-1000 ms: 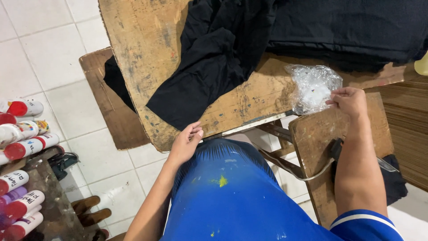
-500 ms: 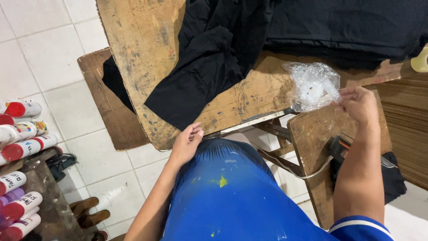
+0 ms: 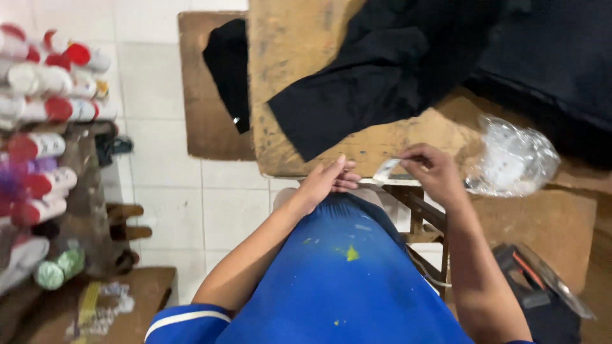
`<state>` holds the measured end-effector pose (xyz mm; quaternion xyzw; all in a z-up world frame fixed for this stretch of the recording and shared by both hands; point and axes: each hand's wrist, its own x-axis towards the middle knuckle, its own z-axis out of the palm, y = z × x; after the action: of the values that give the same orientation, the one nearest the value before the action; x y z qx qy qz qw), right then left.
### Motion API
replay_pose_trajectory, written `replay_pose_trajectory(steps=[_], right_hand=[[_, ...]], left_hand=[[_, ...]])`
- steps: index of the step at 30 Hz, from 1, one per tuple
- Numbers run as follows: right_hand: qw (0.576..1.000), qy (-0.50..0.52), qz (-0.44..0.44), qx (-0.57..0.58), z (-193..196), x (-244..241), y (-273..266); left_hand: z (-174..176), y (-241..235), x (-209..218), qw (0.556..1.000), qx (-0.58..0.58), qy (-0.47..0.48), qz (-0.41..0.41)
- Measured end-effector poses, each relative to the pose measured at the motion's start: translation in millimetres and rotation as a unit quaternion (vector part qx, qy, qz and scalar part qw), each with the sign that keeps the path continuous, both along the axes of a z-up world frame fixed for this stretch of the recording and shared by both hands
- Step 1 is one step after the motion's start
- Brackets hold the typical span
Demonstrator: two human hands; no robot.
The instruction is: Applying heat-transfer labels to black garments using a hand iron on a wooden workbench.
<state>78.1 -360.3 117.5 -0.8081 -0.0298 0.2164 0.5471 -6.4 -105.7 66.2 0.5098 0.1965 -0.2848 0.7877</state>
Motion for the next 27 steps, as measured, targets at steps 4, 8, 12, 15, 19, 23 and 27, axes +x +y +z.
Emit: replay_pose_trajectory(steps=[4, 8, 12, 15, 19, 23, 27], right_hand=[[0.970, -0.180, 0.161, -0.019, -6, -4, 53], [0.942, -0.261, 0.207, -0.034, -10, -3, 64], [0.929, -0.237, 0.283, -0.041, -2, 12, 67], [0.903, -0.222, 0.362, -0.062, -3, 18, 80], [0.840, -0.196, 0.477, -0.169, -35, 21, 88], [0.843, -0.139, 0.483, -0.191, -55, 21, 89], [0.900, 0.010, 0.382, -0.209, -82, 29, 84]], left_hand=[[5, -1, -5, 0.980, -0.151, 0.096, 0.091], [-10, 2, -13, 0.984, -0.138, 0.026, 0.112], [-17, 16, -11, 0.997, 0.020, -0.064, 0.044], [-7, 26, -5, 0.971, 0.201, -0.116, -0.064], [-8, 27, -7, 0.910, 0.353, -0.139, -0.165], [-7, 31, -7, 0.900, 0.381, -0.141, -0.160], [-30, 32, -16, 0.877, 0.451, -0.155, -0.060]])
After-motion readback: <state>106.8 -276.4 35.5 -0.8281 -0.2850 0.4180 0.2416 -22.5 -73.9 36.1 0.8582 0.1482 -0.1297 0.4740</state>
